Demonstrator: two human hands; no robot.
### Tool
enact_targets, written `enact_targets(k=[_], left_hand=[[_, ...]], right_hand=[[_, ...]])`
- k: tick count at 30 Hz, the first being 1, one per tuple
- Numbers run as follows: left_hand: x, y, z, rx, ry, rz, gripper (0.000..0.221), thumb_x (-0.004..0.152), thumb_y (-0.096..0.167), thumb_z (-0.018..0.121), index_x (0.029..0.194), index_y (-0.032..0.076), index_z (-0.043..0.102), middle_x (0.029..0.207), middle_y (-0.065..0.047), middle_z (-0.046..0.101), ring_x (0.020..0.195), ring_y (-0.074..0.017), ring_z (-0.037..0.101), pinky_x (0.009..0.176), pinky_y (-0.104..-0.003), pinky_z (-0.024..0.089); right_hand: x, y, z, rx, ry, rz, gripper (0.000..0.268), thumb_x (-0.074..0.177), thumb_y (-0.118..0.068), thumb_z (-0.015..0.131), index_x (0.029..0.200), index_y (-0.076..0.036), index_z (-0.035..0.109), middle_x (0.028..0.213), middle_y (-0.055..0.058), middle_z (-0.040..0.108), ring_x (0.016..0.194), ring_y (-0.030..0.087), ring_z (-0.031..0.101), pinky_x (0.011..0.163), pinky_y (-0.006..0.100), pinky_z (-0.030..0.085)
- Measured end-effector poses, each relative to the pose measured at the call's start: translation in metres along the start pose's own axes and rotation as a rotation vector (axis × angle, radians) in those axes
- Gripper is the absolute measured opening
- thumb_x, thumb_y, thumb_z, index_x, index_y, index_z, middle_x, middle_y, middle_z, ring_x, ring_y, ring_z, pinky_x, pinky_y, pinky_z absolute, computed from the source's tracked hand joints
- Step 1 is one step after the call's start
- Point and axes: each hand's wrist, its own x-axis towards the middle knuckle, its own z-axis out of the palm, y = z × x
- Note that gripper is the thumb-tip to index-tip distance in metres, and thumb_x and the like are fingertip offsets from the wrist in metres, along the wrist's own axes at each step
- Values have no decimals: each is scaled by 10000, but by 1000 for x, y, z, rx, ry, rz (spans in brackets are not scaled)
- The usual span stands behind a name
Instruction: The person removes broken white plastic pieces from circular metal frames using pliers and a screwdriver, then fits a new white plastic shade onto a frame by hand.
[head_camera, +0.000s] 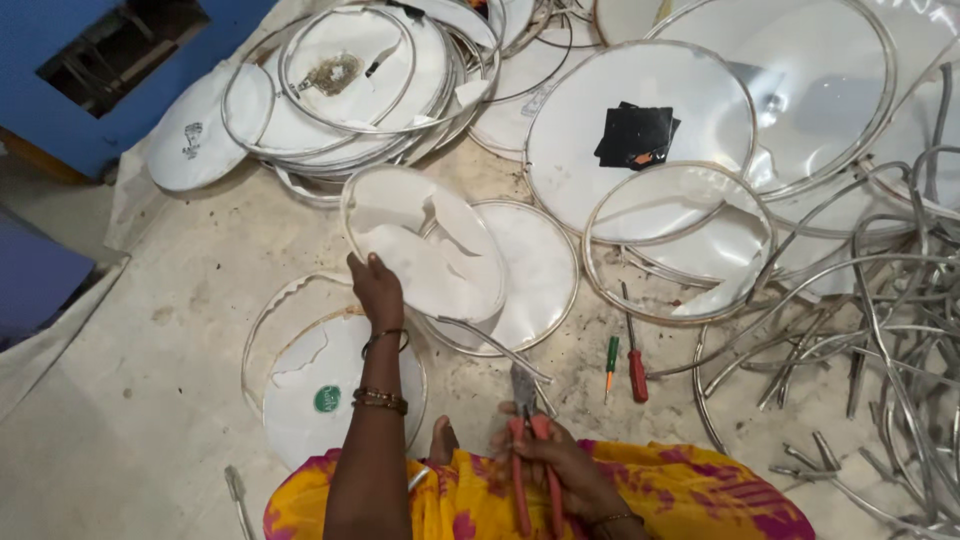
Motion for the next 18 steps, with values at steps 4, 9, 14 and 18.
enact_targets(k=[4,9,14,18], left_hand=[[-11,-13,-5,-104,-7,-38,498,1082,239,488,1436,-93,376,1234,-361,613,1121,-491,629,950,-500,471],[-20,39,-13,-97,-104,14,393,1081,232,475,1367,-38,472,1189,-306,666,1084,-451,647,934,-481,478],[-33,103,-30,-179,-135,52,363,1033,186,485,1341,-7,482,1140,-269,692,1027,-411,686,893,-465,500],[-32,123,-31,-124,-163,43,353,1045,176,496,1340,-9,441,1121,-269,694,1017,-415,693,891,-475,503]], right_hand=[[-7,-4,13,-27,125,31,680,852,-60,662,1468,-94,376,1262,180,620,1012,323,746,827,562,642],[-7,-6,27,-168,92,133,584,926,-79,651,1442,-12,387,1364,197,616,1099,350,753,859,490,604],[-12,6,33,-1031,322,-95,391,970,-177,601,1319,-71,460,1094,144,765,923,247,749,753,323,570],[-16,5,40,-1143,395,-160,305,925,-150,690,1119,-42,481,961,114,729,879,188,729,749,316,556]])
